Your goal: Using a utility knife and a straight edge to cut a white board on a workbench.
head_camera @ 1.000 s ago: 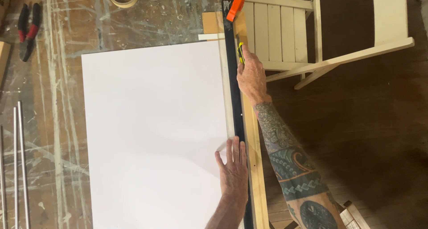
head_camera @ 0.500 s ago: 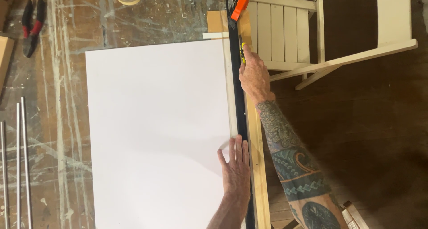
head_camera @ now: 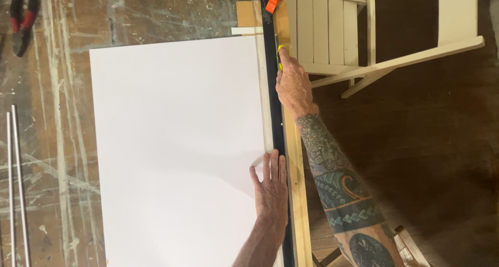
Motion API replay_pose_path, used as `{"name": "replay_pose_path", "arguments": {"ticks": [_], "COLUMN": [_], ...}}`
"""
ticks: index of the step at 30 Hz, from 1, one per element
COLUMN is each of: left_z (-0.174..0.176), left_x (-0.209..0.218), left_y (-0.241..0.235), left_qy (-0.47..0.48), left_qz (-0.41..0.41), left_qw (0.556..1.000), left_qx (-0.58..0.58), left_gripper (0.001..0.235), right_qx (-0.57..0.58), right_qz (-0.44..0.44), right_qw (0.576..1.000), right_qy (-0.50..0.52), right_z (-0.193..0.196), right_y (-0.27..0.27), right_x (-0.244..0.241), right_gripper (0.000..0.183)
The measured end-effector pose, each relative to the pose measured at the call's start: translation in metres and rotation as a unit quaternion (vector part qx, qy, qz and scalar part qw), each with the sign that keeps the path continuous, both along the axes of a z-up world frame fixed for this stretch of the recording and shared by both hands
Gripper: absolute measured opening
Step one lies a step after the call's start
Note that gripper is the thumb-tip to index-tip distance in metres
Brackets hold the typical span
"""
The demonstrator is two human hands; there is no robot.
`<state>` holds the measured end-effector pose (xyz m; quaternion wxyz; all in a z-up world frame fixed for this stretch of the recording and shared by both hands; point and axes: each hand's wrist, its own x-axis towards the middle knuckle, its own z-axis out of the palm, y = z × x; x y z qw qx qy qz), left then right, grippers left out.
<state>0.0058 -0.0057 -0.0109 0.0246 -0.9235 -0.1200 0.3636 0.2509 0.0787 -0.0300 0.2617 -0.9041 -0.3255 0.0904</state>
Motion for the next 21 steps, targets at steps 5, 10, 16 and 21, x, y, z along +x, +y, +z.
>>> {"name": "replay_pose_path", "arguments": {"ticks": [5,10,16,21], "left_z": [-0.004,0.003,0.005,0.011], "left_x": [-0.002,-0.001,-0.004,-0.004], "left_y": [-0.001,0.001,0.005,0.007], "left_qy": [-0.01,-0.01,-0.053,-0.048], "left_qz": [0.004,0.003,0.019,0.017], "left_qw": [1.0,1.0,0.997,0.998], "left_qx": [0.003,0.003,-0.051,-0.047], "left_gripper": [0.129,0.138,0.16,0.167], "right_qx": [-0.008,-0.007,-0.054,-0.06], "right_qz": [-0.01,0.002,-0.04,-0.047], "right_qw": [1.0,1.0,0.997,0.996], "right_qy": [-0.001,-0.029,0.037,0.054], "right_z": [0.003,0.004,0.019,0.029], "right_y": [-0.005,-0.017,-0.029,-0.044], "right_x": [-0.011,-0.025,-0.053,-0.074], "right_gripper": [0.052,0.052,0.055,0.055]}}
